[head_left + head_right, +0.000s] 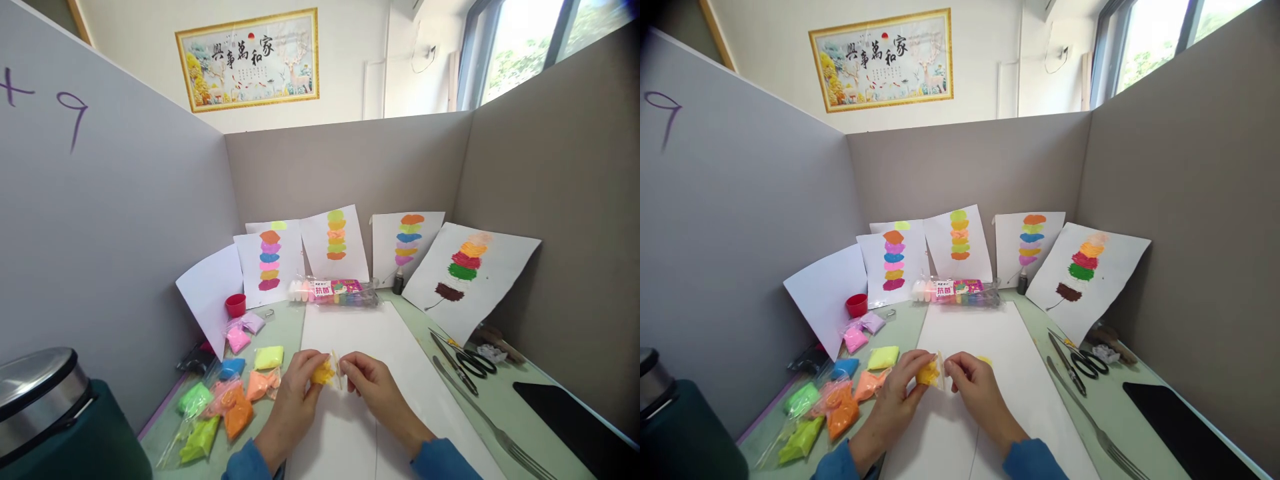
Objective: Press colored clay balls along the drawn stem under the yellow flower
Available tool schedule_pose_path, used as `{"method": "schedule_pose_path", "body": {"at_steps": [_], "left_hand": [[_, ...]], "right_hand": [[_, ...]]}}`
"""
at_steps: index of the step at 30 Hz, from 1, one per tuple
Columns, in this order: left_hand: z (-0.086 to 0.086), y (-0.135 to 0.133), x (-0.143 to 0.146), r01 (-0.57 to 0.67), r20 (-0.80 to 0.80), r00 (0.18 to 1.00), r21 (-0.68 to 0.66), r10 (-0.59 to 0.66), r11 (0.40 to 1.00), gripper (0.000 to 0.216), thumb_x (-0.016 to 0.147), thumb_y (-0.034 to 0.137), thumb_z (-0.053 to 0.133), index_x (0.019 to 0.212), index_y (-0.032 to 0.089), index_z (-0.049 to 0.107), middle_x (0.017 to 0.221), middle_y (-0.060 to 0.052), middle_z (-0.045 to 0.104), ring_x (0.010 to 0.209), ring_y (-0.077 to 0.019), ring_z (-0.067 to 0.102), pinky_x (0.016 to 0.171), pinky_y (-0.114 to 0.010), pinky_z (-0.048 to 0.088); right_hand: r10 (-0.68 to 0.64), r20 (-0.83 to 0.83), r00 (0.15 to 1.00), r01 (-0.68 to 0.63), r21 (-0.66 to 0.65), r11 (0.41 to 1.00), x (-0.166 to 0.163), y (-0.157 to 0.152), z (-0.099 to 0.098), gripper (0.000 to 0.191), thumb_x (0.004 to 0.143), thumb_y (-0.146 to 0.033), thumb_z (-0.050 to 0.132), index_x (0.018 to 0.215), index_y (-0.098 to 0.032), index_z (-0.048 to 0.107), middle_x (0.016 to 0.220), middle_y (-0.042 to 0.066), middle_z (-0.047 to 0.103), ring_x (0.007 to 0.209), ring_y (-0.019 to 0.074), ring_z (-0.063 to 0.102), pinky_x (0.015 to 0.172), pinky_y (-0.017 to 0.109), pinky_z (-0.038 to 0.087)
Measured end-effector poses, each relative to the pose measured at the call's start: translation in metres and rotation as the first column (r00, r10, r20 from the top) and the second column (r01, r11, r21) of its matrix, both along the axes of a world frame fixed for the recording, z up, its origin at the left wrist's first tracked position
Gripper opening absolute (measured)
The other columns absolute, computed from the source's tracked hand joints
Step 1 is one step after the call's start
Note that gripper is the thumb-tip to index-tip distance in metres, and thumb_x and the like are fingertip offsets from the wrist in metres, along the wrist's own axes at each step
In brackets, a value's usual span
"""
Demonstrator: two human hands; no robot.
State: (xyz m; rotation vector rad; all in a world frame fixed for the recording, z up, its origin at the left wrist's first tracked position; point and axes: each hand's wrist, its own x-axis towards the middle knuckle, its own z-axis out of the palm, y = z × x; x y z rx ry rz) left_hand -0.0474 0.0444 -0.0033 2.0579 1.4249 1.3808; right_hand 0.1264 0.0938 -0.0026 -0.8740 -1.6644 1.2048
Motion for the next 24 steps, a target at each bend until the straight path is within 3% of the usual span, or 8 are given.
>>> {"method": "schedule_pose_path", "body": {"at_steps": [8,12,16,20,24], "left_hand": [[-0.0019,-0.0007,-0.0012,-0.029,-0.049,0.998,0.001,0.029,1.000,0.051,0.074,0.003,0.045,0.118,0.025,0.058,0.115,-0.009,0.057,0.109,-0.0221,0.052,0.093,-0.040,0.044],[-0.0007,-0.0022,-0.0004,-0.033,-0.050,0.998,0.006,0.033,0.999,0.053,0.074,0.004,0.044,0.121,0.026,0.057,0.115,-0.008,0.056,0.110,-0.0223,0.051,0.093,-0.039,0.044],[-0.0003,-0.0021,-0.0006,-0.037,-0.067,0.997,0.010,0.038,0.999,0.054,0.074,0.005,0.044,0.122,0.027,0.056,0.114,-0.008,0.057,0.109,-0.0230,0.051,0.092,-0.040,0.045],[-0.0019,-0.0017,0.0004,-0.031,-0.092,0.995,0.012,0.032,0.999,0.055,0.075,0.004,0.043,0.123,0.027,0.055,0.112,-0.008,0.057,0.109,-0.0224,0.051,0.091,-0.038,0.045],[0.0015,-0.0049,0.0014,-0.018,-0.056,0.998,-0.081,0.014,0.997,0.056,0.074,0.006,0.046,0.125,0.027,0.053,0.117,-0.008,0.056,0.111,-0.0221,0.051,0.095,-0.038,0.042]], "right_hand": [[0.018,-0.018,1.000,-0.019,-0.037,0.999,0.0001,-0.0036,0.0032,0.022,0.076,-0.039,0.061,0.072,-0.017,0.059,0.062,-0.002,0.053,0.054,0.0105,0.047,0.050,0.022,0.037],[-0.006,0.004,1.000,0.006,-0.014,1.000,0.0016,-0.0050,0.0024,0.029,0.083,-0.042,0.052,0.071,-0.017,0.059,0.055,-0.003,0.050,0.049,0.0097,0.045,0.048,0.022,0.035],[0.049,-0.038,0.998,-0.051,-0.043,0.998,0.0009,-0.0067,0.0034,0.027,0.083,-0.041,0.051,0.078,-0.016,0.060,0.067,-0.001,0.057,0.050,0.0087,0.047,0.046,0.021,0.035],[0.027,-0.028,0.999,-0.028,-0.028,0.999,-0.0009,-0.0073,0.0029,0.019,0.080,-0.035,0.055,0.073,-0.017,0.058,0.065,-0.002,0.056,0.051,0.0087,0.047,0.050,0.022,0.038],[-0.008,-0.039,0.999,0.007,-0.033,0.999,-0.0006,-0.0079,0.0025,0.018,0.078,-0.033,0.058,0.069,-0.017,0.055,0.060,-0.003,0.053,0.050,0.0086,0.045,0.050,0.022,0.036]]}}
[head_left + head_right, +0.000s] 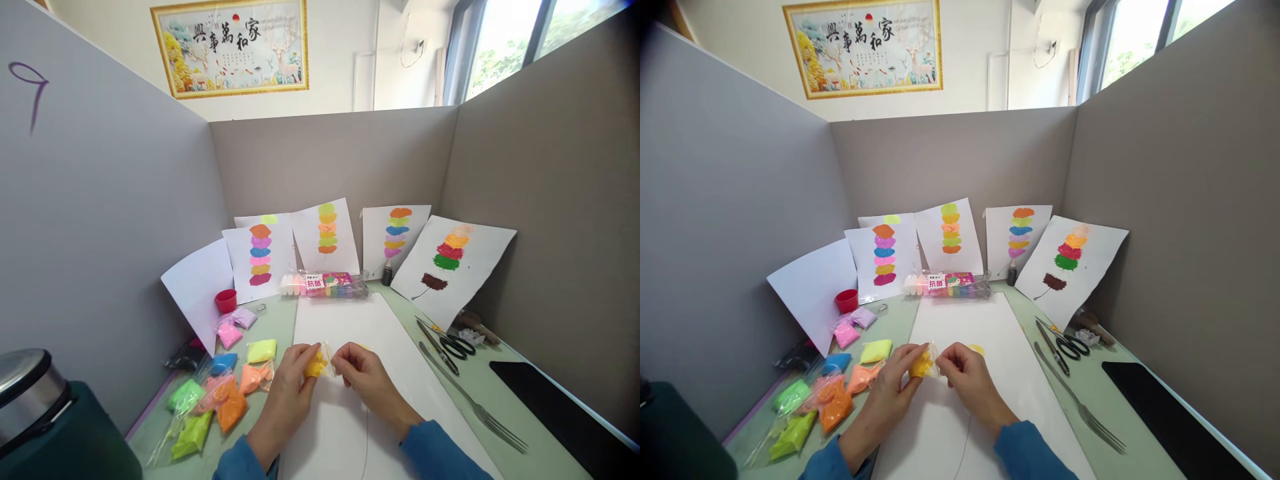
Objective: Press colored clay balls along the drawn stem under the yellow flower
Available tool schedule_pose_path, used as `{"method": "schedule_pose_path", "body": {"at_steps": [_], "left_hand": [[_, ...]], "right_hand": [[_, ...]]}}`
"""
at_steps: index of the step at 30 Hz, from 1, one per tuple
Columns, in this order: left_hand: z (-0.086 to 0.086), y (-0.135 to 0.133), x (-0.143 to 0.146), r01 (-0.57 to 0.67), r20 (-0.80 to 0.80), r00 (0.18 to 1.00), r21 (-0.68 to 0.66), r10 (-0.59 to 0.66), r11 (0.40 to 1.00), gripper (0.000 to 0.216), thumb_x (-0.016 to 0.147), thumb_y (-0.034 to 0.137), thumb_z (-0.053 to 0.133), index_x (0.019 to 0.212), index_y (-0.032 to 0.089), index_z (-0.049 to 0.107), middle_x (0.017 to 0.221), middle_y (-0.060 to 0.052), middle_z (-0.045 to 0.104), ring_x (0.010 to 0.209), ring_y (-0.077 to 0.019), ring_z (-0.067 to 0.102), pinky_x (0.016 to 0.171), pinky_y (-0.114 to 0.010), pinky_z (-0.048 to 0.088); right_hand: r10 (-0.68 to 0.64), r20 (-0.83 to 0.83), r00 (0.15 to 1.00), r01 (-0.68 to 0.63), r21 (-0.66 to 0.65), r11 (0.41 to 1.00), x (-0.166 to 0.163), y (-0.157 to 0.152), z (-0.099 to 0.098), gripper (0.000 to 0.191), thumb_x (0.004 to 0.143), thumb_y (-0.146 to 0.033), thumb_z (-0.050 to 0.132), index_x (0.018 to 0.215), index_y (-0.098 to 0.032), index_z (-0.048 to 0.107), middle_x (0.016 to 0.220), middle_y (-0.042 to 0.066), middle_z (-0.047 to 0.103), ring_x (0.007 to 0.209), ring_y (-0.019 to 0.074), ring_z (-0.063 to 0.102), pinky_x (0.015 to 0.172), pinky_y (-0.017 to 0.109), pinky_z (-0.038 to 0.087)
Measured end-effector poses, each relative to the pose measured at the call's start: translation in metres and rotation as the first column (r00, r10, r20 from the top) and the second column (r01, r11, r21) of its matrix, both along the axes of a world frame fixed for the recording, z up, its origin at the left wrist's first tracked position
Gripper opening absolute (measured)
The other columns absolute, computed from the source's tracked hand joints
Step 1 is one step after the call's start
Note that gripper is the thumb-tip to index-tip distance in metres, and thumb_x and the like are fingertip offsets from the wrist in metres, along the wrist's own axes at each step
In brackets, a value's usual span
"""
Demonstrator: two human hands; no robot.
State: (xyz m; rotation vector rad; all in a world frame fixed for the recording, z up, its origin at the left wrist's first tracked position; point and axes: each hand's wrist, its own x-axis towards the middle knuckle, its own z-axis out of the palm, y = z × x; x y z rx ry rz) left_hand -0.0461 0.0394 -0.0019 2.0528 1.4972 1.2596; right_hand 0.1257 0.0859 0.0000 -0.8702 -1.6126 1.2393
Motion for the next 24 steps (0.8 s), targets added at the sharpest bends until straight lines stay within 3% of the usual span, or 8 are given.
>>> {"method": "schedule_pose_path", "body": {"at_steps": [3,6,8,10,13,18,21,24], "left_hand": [[0.009,-0.005,0.000,0.024,0.041,0.999,-0.052,-0.022,0.998,0.059,0.074,0.015,0.057,0.131,0.028,0.047,0.127,-0.008,0.051,0.118,-0.0233,0.047,0.101,-0.039,0.038],[0.019,-0.010,0.002,-0.085,0.062,0.995,0.050,0.082,0.995,0.049,0.075,0.026,0.063,0.122,0.025,0.052,0.125,-0.008,0.052,0.117,-0.0248,0.047,0.098,-0.039,0.038],[0.024,-0.012,0.006,-0.203,0.068,0.978,0.079,0.198,0.976,0.023,0.077,0.034,0.061,0.096,0.021,0.060,0.099,-0.006,0.061,0.095,-0.0224,0.056,0.083,-0.034,0.045],[0.024,-0.013,0.012,-0.232,0.066,0.971,-0.007,0.232,0.973,0.024,0.080,0.042,0.057,0.070,0.021,0.054,0.069,-0.001,0.056,0.067,-0.0166,0.053,0.061,-0.027,0.042],[0.019,-0.012,0.020,-0.096,0.157,0.979,-0.205,0.129,0.974,0.036,0.085,0.049,0.049,0.062,0.021,0.046,0.056,0.003,0.049,0.052,-0.0124,0.047,0.050,-0.023,0.035],[0.011,-0.010,0.023,0.155,0.437,0.900,-0.319,0.000,0.935,0.036,0.088,0.051,0.039,0.069,0.020,0.044,0.057,0.004,0.050,0.050,-0.0120,0.049,0.049,-0.023,0.039],[0.014,-0.010,0.021,0.148,0.415,0.910,-0.306,-0.008,0.941,0.033,0.089,0.046,0.039,0.068,0.020,0.044,0.057,0.004,0.051,0.051,-0.0119,0.050,0.052,-0.024,0.040],[0.019,-0.011,0.017,0.031,0.259,0.964,-0.304,0.051,0.952,0.026,0.086,0.035,0.042,0.065,0.020,0.043,0.054,0.005,0.049,0.051,-0.0116,0.048,0.052,-0.023,0.036]], "right_hand": [[0.021,-0.019,1.000,-0.021,-0.022,1.000,0.001,-0.003,0.003,0.019,0.078,-0.034,0.059,0.069,-0.017,0.054,0.058,-0.005,0.049,0.049,0.0084,0.042,0.049,0.022,0.034],[-0.008,0.018,1.000,0.007,0.036,0.999,0.000,-0.008,0.005,0.020,0.079,-0.033,0.059,0.068,-0.018,0.053,0.056,-0.005,0.046,0.051,0.0091,0.041,0.050,0.022,0.034],[-0.062,0.071,0.996,0.052,0.136,0.989,-0.001,-0.011,0.006,0.022,0.080,-0.033,0.058,0.066,-0.018,0.051,0.057,-0.004,0.046,0.053,0.0099,0.041,0.052,0.022,0.034],[-0.107,0.123,0.987,0.071,0.266,0.961,-0.002,-0.014,0.006,0.022,0.082,-0.030,0.057,0.065,-0.019,0.050,0.059,-0.003,0.048,0.056,0.0107,0.042,0.053,0.023,0.034],[-0.099,0.166,0.981,0.026,0.393,0.919,-0.005,-0.019,0.005,0.020,0.083,-0.024,0.055,0.065,-0.019,0.051,0.063,-0.002,0.053,0.059,0.0114,0.046,0.056,0.023,0.035],[0.044,0.123,0.991,-0.080,0.305,0.949,-0.005,-0.019,0.005,0.019,0.084,-0.019,0.054,0.066,-0.018,0.050,0.063,-0.002,0.057,0.059,0.0108,0.051,0.059,0.023,0.039],[0.048,0.091,0.995,-0.071,0.262,0.962,-0.006,-0.019,0.003,0.019,0.085,-0.023,0.053,0.067,-0.018,0.049,0.062,-0.003,0.055,0.057,0.0102,0.049,0.056,0.022,0.038],[-0.009,0.095,0.995,-0.016,0.255,0.967,-0.009,-0.022,-0.001,0.019,0.085,-0.024,0.051,0.067,-0.018,0.048,0.061,-0.003,0.052,0.056,0.0099,0.047,0.053,0.022,0.036]]}}
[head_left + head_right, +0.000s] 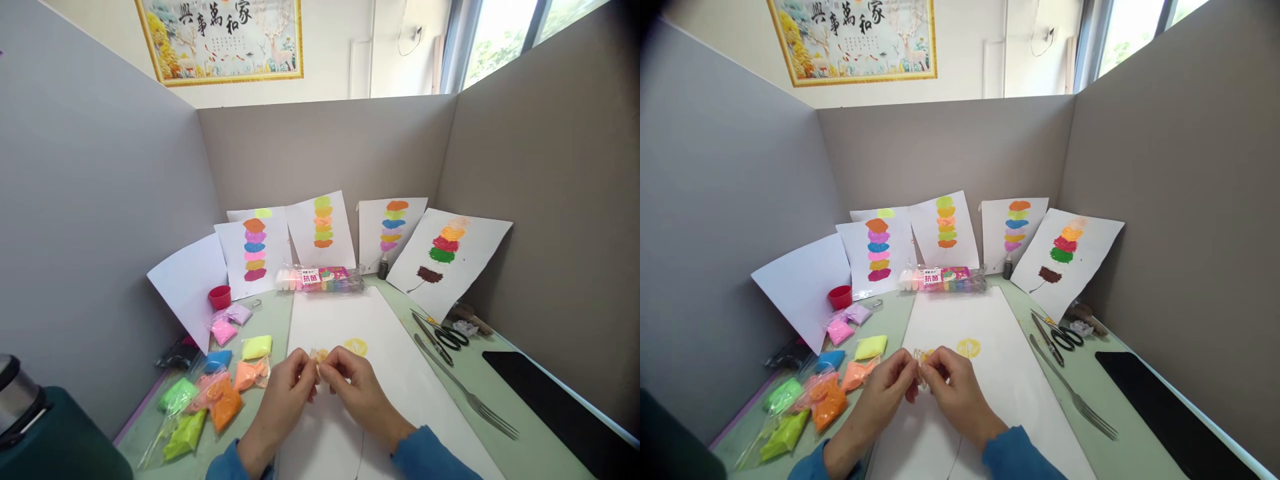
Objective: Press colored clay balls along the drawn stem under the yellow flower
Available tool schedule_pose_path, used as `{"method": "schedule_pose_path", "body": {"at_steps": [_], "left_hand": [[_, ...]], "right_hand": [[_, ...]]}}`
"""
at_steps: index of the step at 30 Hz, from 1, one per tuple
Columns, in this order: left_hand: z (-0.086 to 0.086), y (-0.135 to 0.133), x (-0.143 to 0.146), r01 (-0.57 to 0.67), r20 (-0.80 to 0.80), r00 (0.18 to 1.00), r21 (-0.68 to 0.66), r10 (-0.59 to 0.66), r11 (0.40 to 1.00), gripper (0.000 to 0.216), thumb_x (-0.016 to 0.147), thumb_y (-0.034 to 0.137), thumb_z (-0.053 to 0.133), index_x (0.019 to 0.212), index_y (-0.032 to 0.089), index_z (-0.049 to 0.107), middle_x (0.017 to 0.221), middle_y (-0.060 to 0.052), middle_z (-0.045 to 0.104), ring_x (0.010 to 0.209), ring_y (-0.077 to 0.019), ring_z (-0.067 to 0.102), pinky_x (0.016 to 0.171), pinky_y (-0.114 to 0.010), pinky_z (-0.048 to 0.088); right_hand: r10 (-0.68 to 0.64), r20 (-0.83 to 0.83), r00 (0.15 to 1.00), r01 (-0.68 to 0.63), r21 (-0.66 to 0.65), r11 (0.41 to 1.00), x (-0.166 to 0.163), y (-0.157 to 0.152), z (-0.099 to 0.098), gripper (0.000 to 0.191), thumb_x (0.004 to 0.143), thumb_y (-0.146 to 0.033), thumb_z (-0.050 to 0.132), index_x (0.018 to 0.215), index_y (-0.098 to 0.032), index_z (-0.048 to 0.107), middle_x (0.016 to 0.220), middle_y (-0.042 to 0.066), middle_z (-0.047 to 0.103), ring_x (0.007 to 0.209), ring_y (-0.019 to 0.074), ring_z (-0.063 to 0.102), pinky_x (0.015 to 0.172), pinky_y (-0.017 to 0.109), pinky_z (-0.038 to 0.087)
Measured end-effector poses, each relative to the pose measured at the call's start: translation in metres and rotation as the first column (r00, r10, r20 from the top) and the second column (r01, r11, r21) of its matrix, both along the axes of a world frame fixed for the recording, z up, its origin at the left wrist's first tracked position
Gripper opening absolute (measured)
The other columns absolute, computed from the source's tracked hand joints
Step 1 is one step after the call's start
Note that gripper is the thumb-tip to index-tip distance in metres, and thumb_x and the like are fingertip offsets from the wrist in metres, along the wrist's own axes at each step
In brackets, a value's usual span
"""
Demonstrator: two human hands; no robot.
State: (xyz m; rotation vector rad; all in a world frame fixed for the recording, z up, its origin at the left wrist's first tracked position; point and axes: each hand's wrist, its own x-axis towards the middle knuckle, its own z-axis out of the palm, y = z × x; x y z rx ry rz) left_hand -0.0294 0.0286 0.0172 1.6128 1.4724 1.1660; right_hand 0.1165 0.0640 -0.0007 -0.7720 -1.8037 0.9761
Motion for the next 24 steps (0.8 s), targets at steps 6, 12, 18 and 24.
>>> {"method": "schedule_pose_path", "body": {"at_steps": [6,12,18,24], "left_hand": [[0.001,-0.001,-0.004,-0.064,-0.339,0.937,0.067,0.083,0.996,0.021,0.075,0.021,0.045,0.056,0.020,0.038,0.049,0.007,0.040,0.049,-0.0098,0.037,0.049,-0.023,0.025],[0.003,-0.001,-0.002,-0.053,-0.357,0.930,0.112,0.090,0.992,0.024,0.079,0.023,0.046,0.057,0.020,0.040,0.050,0.006,0.039,0.049,-0.0099,0.037,0.049,-0.024,0.027],[0.005,-0.002,-0.009,-0.060,-0.246,0.961,0.271,0.129,0.961,0.030,0.071,0.032,0.068,0.094,0.020,0.054,0.094,-0.003,0.058,0.084,-0.0180,0.055,0.073,-0.031,0.046],[0.001,-0.001,-0.010,0.098,-0.330,0.944,0.249,-0.010,0.964,0.057,0.073,0.016,0.067,0.126,0.024,0.046,0.119,-0.007,0.056,0.110,-0.0218,0.051,0.094,-0.038,0.042]], "right_hand": [[-0.292,0.147,0.945,0.245,0.270,0.931,-0.003,-0.005,-0.005,0.019,0.076,-0.017,0.051,0.061,-0.019,0.039,0.058,-0.004,0.044,0.051,0.0087,0.039,0.049,0.022,0.030],[-0.369,0.133,0.920,0.314,0.311,0.897,0.005,0.003,-0.002,0.014,0.079,-0.017,0.048,0.066,-0.019,0.043,0.062,-0.002,0.048,0.055,0.0104,0.043,0.052,0.023,0.033],[-0.153,-0.016,0.988,0.152,-0.043,0.987,0.005,0.004,0.005,0.012,0.082,-0.022,0.051,0.070,-0.019,0.048,0.066,-0.002,0.054,0.059,0.0120,0.054,0.055,0.024,0.044],[-0.057,-0.185,0.981,0.016,-0.212,0.977,0.003,0.003,0.007,0.012,0.080,-0.024,0.055,0.071,-0.019,0.048,0.066,-0.002,0.055,0.061,0.0140,0.059,0.058,0.027,0.050]]}}
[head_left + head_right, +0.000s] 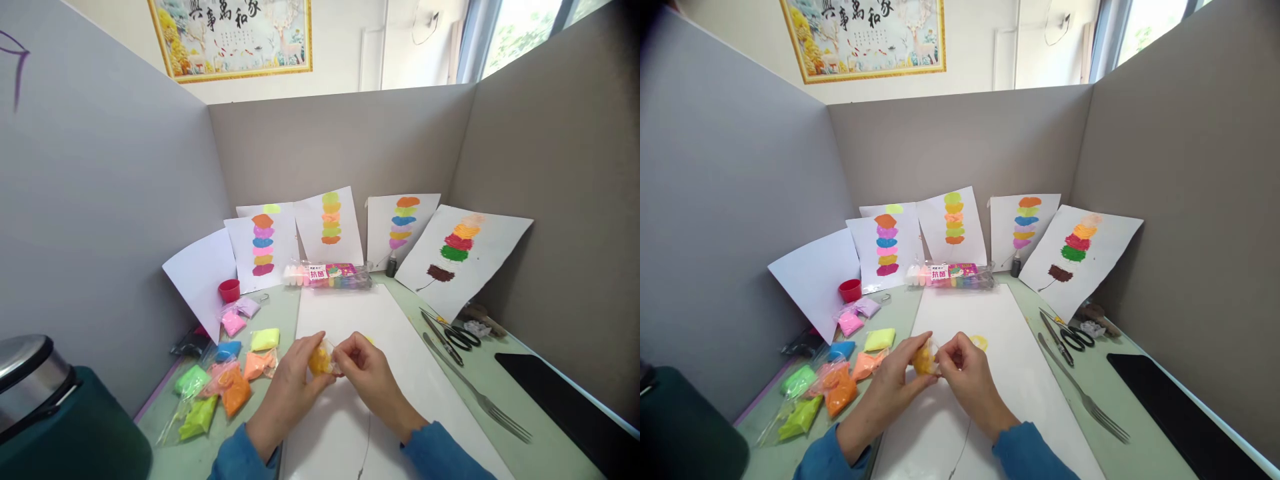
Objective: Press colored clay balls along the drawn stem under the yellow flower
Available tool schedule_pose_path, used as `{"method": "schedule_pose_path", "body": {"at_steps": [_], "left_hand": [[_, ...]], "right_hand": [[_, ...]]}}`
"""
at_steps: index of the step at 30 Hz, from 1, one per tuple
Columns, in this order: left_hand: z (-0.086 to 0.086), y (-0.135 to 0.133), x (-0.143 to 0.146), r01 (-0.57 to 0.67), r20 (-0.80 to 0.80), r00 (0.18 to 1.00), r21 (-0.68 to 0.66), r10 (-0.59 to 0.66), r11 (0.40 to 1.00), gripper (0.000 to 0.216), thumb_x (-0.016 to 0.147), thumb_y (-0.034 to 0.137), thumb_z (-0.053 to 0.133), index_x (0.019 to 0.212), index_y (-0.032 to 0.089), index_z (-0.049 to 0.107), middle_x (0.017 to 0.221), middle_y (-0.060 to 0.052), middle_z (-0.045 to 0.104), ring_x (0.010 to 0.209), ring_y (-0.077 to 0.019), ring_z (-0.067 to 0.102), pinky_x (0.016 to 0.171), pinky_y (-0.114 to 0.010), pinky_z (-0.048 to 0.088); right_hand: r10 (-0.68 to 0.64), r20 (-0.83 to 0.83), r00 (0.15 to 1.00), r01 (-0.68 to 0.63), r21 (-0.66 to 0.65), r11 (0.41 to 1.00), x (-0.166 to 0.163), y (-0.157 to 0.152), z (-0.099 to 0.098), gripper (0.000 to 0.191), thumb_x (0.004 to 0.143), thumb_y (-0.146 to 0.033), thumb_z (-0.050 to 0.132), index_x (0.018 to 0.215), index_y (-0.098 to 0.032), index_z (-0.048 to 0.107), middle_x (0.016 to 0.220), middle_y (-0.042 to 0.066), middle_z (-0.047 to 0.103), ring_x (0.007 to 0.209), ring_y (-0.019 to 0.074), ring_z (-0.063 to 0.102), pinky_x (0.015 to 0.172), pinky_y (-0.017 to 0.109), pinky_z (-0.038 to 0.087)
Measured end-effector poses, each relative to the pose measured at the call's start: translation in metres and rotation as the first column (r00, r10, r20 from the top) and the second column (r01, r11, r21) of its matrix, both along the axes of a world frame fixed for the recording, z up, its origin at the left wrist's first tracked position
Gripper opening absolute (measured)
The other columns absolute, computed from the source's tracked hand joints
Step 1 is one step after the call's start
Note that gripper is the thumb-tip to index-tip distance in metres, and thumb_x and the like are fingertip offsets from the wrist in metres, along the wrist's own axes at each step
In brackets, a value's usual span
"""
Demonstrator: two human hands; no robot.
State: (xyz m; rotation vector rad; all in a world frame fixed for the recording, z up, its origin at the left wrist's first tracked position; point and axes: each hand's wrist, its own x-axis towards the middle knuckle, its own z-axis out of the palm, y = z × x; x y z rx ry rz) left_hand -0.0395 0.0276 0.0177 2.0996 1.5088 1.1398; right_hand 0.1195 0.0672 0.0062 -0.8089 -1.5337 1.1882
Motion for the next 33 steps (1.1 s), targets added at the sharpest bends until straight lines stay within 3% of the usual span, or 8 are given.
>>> {"method": "schedule_pose_path", "body": {"at_steps": [5,12,16,20,25,29,33], "left_hand": [[-0.001,0.000,0.001,0.014,-0.024,1.000,-0.002,-0.014,1.000,0.041,0.081,0.019,0.059,0.122,0.021,0.053,0.111,-0.007,0.060,0.104,-0.0211,0.054,0.090,-0.036,0.045],[-0.004,0.002,0.000,0.048,-0.054,0.997,0.025,-0.047,0.999,0.036,0.086,0.013,0.045,0.121,0.022,0.054,0.107,-0.008,0.060,0.102,-0.0199,0.054,0.088,-0.036,0.047],[-0.004,0.001,0.001,0.069,-0.056,0.996,0.023,-0.068,0.997,0.037,0.084,0.011,0.045,0.117,0.024,0.055,0.109,-0.008,0.059,0.104,-0.0207,0.054,0.089,-0.037,0.046],[-0.006,0.001,0.002,0.068,-0.058,0.996,0.030,-0.067,0.997,0.056,0.071,0.004,0.053,0.123,0.024,0.047,0.115,-0.008,0.054,0.108,-0.0215,0.052,0.092,-0.038,0.044],[-0.003,0.001,0.000,-0.054,-0.017,0.998,0.056,0.055,0.997,0.029,0.069,0.004,0.051,0.093,0.021,0.051,0.093,-0.004,0.057,0.085,-0.0188,0.056,0.074,-0.033,0.047],[-0.002,0.001,0.001,0.000,0.001,1.000,0.061,0.000,0.998,0.025,0.070,0.003,0.050,0.087,0.021,0.052,0.093,-0.003,0.058,0.085,-0.0177,0.056,0.075,-0.031,0.045],[-0.002,0.001,0.002,-0.003,0.029,1.000,0.071,0.001,0.997,0.022,0.072,0.004,0.050,0.086,0.021,0.052,0.090,-0.003,0.059,0.083,-0.0170,0.056,0.073,-0.030,0.045]], "right_hand": [[0.026,0.033,0.999,-0.029,0.111,0.993,0.005,0.004,-0.001,0.005,0.080,-0.016,0.050,0.078,-0.019,0.053,0.070,-0.002,0.058,0.059,0.0117,0.057,0.059,0.025,0.047],[-0.038,0.311,0.950,-0.090,0.389,0.917,0.011,0.006,0.004,0.020,0.086,-0.018,0.047,0.086,-0.021,0.067,0.077,0.003,0.061,0.068,0.0137,0.056,0.060,0.025,0.043],[-0.004,0.399,0.917,-0.150,0.355,0.923,0.011,0.008,0.006,0.020,0.086,-0.019,0.050,0.077,-0.021,0.067,0.071,0.001,0.059,0.066,0.0135,0.056,0.060,0.025,0.045],[0.003,0.311,0.950,-0.090,0.264,0.960,0.011,0.012,-0.001,0.017,0.081,-0.018,0.052,0.073,-0.020,0.066,0.069,0.001,0.060,0.059,0.0118,0.056,0.055,0.023,0.048],[0.039,0.237,0.971,-0.078,0.158,0.984,0.011,0.015,-0.004,0.013,0.080,-0.021,0.054,0.075,-0.018,0.066,0.072,0.000,0.061,0.057,0.0110,0.056,0.055,0.022,0.049],[0.040,0.268,0.963,-0.099,0.210,0.973,0.012,0.014,-0.001,0.013,0.081,-0.022,0.058,0.084,-0.020,0.070,0.076,0.001,0.063,0.059,0.0113,0.056,0.058,0.023,0.046],[-0.045,0.348,0.937,-0.072,0.316,0.946,0.012,0.014,0.000,0.018,0.080,-0.021,0.060,0.063,-0.019,0.067,0.064,0.000,0.058,0.062,0.0124,0.054,0.058,0.024,0.041]]}}
